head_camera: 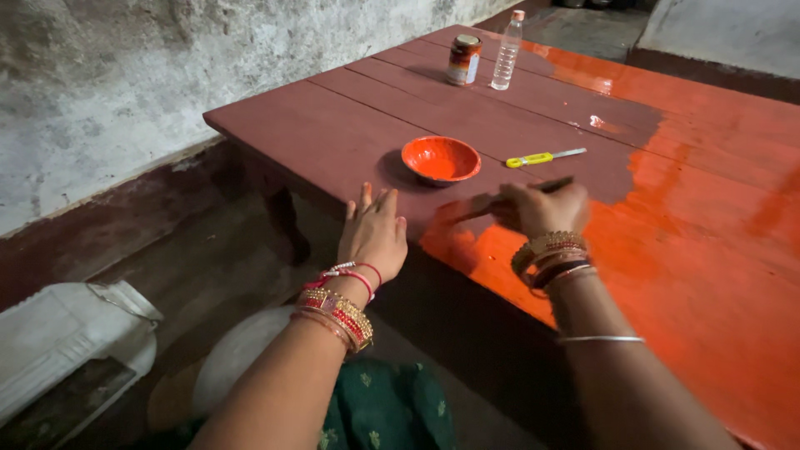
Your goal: The person uses a brush to apply orange paint to a wooden table, dipping the brush into a small orange bowl and moving it across the surface.
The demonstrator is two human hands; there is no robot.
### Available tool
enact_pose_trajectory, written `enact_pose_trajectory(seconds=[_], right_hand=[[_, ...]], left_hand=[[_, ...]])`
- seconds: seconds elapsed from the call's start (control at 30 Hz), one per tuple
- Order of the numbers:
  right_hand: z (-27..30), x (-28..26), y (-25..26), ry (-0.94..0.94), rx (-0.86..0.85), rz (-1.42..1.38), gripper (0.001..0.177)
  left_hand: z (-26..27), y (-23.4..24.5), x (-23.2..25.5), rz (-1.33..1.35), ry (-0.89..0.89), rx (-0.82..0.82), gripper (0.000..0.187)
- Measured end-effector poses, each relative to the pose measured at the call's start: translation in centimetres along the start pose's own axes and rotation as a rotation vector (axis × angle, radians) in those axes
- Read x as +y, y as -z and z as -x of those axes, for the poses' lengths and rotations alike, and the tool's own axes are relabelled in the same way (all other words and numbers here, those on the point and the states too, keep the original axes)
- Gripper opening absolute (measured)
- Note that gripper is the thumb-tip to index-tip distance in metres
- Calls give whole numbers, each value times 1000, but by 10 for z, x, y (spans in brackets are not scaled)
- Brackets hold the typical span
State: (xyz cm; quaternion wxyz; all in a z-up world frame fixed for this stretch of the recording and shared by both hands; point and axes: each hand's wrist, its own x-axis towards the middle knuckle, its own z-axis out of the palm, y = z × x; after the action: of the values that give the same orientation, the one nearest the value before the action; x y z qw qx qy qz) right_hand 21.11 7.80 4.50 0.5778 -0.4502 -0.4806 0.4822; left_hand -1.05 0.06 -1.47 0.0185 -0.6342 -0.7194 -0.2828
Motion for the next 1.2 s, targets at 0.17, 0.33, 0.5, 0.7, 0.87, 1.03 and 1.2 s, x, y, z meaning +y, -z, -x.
enact_pose_trajectory(seconds=[0.17,0.33,0.5,0.7,0.87,1.03,1.2], right_hand=[[30,38,2,22,187,281,28],[50,16,27,62,208,533,24],[52,-27,64,357,250,1092,23],[29,-18,37,266,187,170,30],[25,12,1,83,229,309,34],[31,11,17,51,232,722,24],[31,-10,54,498,334,1085,26]], left_hand=[[2,-1,12,15,-5,-17,53],[2,5,25,16,-1,-29,53],[2,7,33,40,-15,-24,52],[4,4,35,36,-22,-15,52],[2,3,27,27,-27,-20,53],[-1,4,17,14,-5,-31,54],[-2,2,24,-26,-15,-53,53]])
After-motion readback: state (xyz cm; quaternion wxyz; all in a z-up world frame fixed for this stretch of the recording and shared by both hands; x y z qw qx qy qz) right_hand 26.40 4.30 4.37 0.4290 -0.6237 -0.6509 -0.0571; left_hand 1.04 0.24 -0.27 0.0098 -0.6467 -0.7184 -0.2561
